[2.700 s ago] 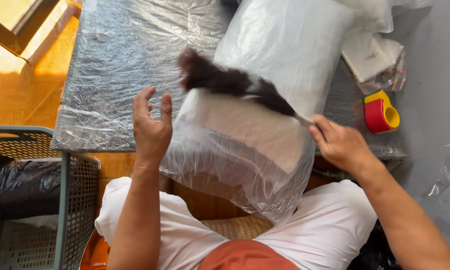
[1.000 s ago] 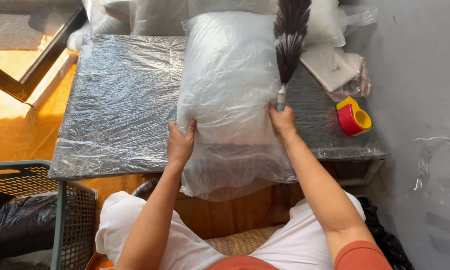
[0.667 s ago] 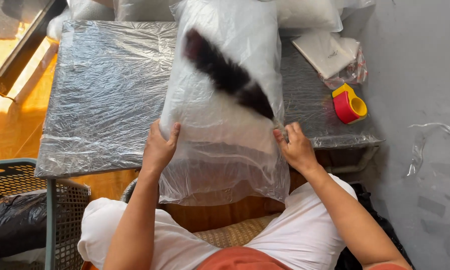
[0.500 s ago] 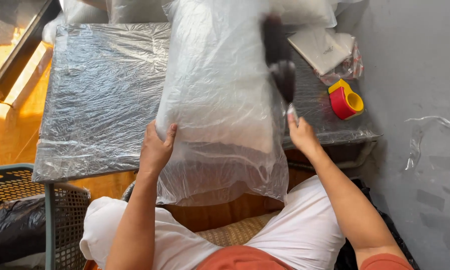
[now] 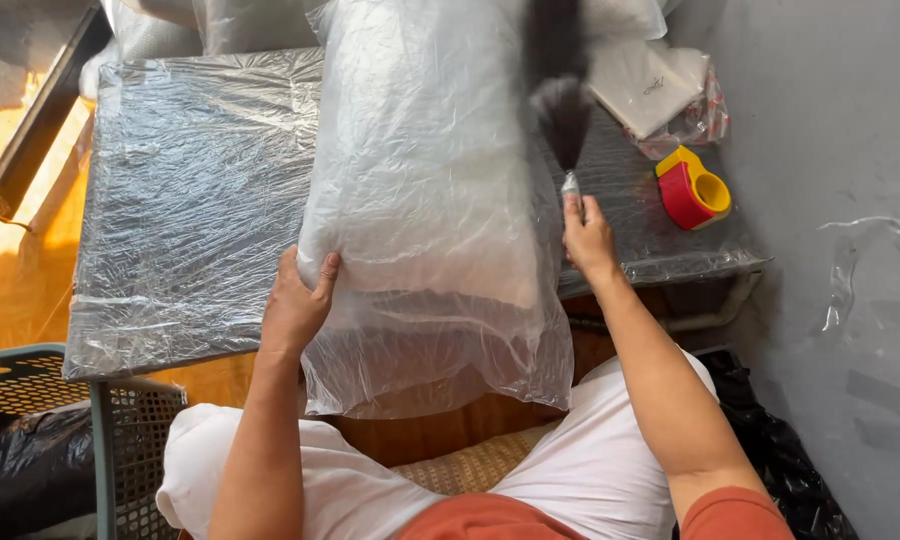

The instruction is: Placing a cushion into a plastic bag, brushing it clean, and using a vacuum cleaner to compress it for packing.

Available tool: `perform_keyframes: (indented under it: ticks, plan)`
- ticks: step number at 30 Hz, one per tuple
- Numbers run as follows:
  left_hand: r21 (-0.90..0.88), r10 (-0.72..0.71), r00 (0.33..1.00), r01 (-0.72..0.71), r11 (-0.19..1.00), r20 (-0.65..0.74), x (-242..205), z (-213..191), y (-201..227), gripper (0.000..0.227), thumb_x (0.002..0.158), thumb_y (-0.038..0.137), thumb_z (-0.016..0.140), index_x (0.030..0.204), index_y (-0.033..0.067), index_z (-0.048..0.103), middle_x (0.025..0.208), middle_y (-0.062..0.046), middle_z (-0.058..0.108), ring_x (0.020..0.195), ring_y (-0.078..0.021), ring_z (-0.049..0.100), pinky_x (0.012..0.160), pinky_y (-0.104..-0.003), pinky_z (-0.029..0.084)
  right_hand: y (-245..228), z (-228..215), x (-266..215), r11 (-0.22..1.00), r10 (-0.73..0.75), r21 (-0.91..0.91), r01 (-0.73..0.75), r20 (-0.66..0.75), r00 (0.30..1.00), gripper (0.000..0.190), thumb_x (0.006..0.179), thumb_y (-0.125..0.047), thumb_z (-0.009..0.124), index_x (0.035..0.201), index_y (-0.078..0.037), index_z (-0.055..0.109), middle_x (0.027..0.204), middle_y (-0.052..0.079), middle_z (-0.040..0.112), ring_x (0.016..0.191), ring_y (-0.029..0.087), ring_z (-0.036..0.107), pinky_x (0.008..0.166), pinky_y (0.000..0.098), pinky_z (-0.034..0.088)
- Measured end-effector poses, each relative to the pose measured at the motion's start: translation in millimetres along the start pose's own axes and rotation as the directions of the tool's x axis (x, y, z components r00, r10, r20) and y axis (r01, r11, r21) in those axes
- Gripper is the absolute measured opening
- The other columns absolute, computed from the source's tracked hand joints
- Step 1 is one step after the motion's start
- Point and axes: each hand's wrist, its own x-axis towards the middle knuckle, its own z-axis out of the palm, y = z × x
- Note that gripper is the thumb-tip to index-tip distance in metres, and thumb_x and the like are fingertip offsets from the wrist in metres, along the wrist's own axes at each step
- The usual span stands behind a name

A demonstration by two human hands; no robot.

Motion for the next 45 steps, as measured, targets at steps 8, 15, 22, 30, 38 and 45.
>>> perform_keyframes:
  ticks: [8,15,22,30,38,45]
  plan:
    - [-0.211,-0.002,0.999,0.013,0.977,0.054,4.9,-20.2,-5.2,0.092,0.100,0.074,0.021,0.149,-0.0001,0.043,0.144,-0.034,0.049,0.138,-0.0490,0.043,0.114,-0.060,0.032,-79.0,-76.8,-135.6,0.817,-0.376,-0.314,0.484,0.345,0.860,0.038,0.104,-0.045,0.054,0.130,-0.018,0.061,0.100,0.027,0.072,0.094,0.048,0.069,0.079,0.0592,0.057]
    - [-0.274,0.036,0.996,-0.012,0.962,0.084,5.6,-28.1,1.9,0.094,0.101,0.072,0.010,0.145,-0.0022,0.047,0.142,-0.035,0.050,0.138,-0.0509,0.041,0.114,-0.062,0.030,-17.2,-97.4,-174.7,0.467,-0.332,-0.460,0.755,0.700,0.632,0.036,0.098,-0.051,0.050,0.124,-0.028,0.060,0.089,0.013,0.072,0.075,0.043,0.073,0.067,0.0539,0.061]
    - [-0.215,-0.007,0.995,0.028,0.976,0.100,2.2,-28.2,-0.7,0.090,0.099,0.076,0.016,0.139,0.0029,0.050,0.128,-0.035,0.059,0.129,-0.0516,0.050,0.108,-0.062,0.037,-11.6,-111.5,-164.1,0.624,-0.449,-0.364,0.692,0.558,0.698,0.031,0.094,-0.050,0.058,0.120,-0.034,0.065,0.088,0.006,0.069,0.083,0.036,0.072,0.065,0.0486,0.060]
    - [-0.139,-0.088,0.990,0.104,0.985,0.111,8.2,-22.4,-10.6,0.097,0.097,0.080,0.031,0.154,0.0005,0.033,0.137,-0.040,0.051,0.134,-0.0538,0.046,0.112,-0.061,0.035,26.1,-106.5,-130.7,0.934,-0.135,-0.193,0.299,0.584,0.800,0.037,0.079,-0.053,0.078,0.077,-0.018,0.066,0.052,0.002,0.062,0.053,0.015,0.061,0.051,0.0349,0.052]
    - [-0.211,-0.111,0.989,0.128,0.969,0.093,6.3,7.1,3.0,0.094,0.089,0.081,0.049,0.149,0.0101,0.034,0.128,-0.037,0.059,0.128,-0.0501,0.054,0.109,-0.058,0.042,-14.7,-23.4,-84.7,0.978,0.017,0.205,-0.031,0.068,0.998,0.040,0.092,-0.050,0.084,0.087,-0.014,0.067,0.098,0.005,0.072,0.085,0.021,0.071,0.077,0.0360,0.056]
    - [-0.354,-0.116,0.992,0.128,0.926,0.055,7.5,29.8,0.2,0.084,0.093,0.075,0.050,0.140,0.0059,0.037,0.126,-0.037,0.060,0.126,-0.0507,0.055,0.109,-0.059,0.043,-56.1,-0.6,-106.0,0.873,0.037,0.483,-0.067,0.071,0.997,0.033,0.079,-0.021,0.093,0.100,-0.012,0.069,0.083,-0.001,0.067,0.075,0.011,0.063,0.072,0.0293,0.055]
